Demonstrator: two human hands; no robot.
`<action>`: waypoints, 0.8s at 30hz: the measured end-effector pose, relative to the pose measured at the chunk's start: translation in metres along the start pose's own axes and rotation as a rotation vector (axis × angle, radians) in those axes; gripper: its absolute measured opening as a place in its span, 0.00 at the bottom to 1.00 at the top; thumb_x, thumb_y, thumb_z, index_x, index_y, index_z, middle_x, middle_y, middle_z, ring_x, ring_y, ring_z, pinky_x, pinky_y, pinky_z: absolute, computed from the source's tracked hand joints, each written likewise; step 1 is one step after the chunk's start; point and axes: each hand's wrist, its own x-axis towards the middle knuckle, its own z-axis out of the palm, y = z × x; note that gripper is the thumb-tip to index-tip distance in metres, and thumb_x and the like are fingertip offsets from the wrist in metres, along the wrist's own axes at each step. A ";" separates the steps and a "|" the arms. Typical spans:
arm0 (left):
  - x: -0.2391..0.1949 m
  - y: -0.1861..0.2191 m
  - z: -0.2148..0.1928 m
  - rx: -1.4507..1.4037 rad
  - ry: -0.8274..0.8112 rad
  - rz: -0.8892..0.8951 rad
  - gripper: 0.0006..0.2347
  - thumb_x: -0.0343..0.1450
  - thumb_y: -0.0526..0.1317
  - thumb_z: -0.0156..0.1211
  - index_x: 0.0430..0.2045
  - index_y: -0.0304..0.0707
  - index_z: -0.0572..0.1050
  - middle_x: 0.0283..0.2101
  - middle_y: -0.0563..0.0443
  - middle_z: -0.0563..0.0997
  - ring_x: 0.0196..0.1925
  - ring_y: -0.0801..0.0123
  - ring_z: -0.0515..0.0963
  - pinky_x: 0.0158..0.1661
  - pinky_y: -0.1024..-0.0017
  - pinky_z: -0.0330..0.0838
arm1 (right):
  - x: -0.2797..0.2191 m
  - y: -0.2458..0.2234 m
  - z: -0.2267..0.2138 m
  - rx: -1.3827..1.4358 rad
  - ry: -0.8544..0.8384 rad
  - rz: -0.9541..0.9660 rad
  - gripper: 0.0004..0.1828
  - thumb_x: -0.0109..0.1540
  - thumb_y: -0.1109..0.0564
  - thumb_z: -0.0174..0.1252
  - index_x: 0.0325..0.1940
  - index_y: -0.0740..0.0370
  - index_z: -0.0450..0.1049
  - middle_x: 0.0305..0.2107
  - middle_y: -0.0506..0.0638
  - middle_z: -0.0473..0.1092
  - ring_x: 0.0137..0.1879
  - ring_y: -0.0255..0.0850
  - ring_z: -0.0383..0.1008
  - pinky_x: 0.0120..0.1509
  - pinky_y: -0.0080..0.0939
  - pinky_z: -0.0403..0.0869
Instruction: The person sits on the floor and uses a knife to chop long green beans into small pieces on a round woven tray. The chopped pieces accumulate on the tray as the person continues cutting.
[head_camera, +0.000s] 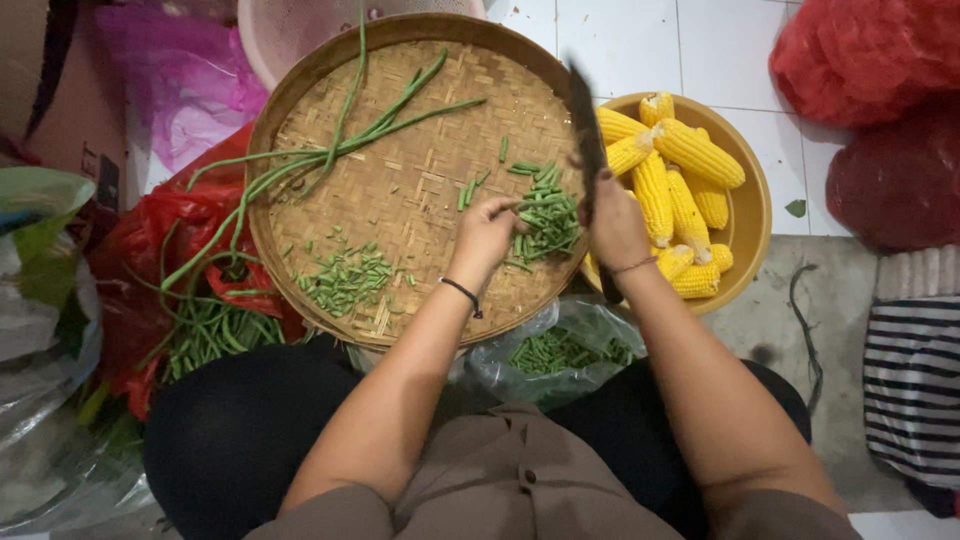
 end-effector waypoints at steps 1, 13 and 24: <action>0.004 -0.002 0.000 -0.021 0.026 0.045 0.11 0.73 0.31 0.53 0.45 0.29 0.80 0.32 0.49 0.85 0.30 0.78 0.79 0.33 0.80 0.72 | 0.003 0.005 -0.007 0.049 -0.007 0.054 0.31 0.75 0.39 0.30 0.55 0.58 0.76 0.21 0.47 0.66 0.26 0.38 0.66 0.33 0.40 0.66; -0.016 0.009 0.018 0.004 -0.033 -0.036 0.12 0.73 0.33 0.53 0.48 0.36 0.80 0.34 0.51 0.83 0.24 0.80 0.70 0.25 0.80 0.64 | -0.007 -0.011 0.025 0.095 -0.134 0.073 0.32 0.73 0.36 0.34 0.39 0.64 0.73 0.20 0.54 0.68 0.28 0.43 0.68 0.35 0.46 0.68; -0.017 0.021 -0.006 0.039 -0.261 -0.227 0.13 0.72 0.31 0.52 0.48 0.31 0.78 0.39 0.49 0.86 0.26 0.76 0.78 0.25 0.77 0.72 | 0.007 0.005 0.019 -0.126 -0.093 0.078 0.39 0.73 0.34 0.33 0.33 0.71 0.71 0.21 0.65 0.68 0.31 0.59 0.72 0.39 0.55 0.68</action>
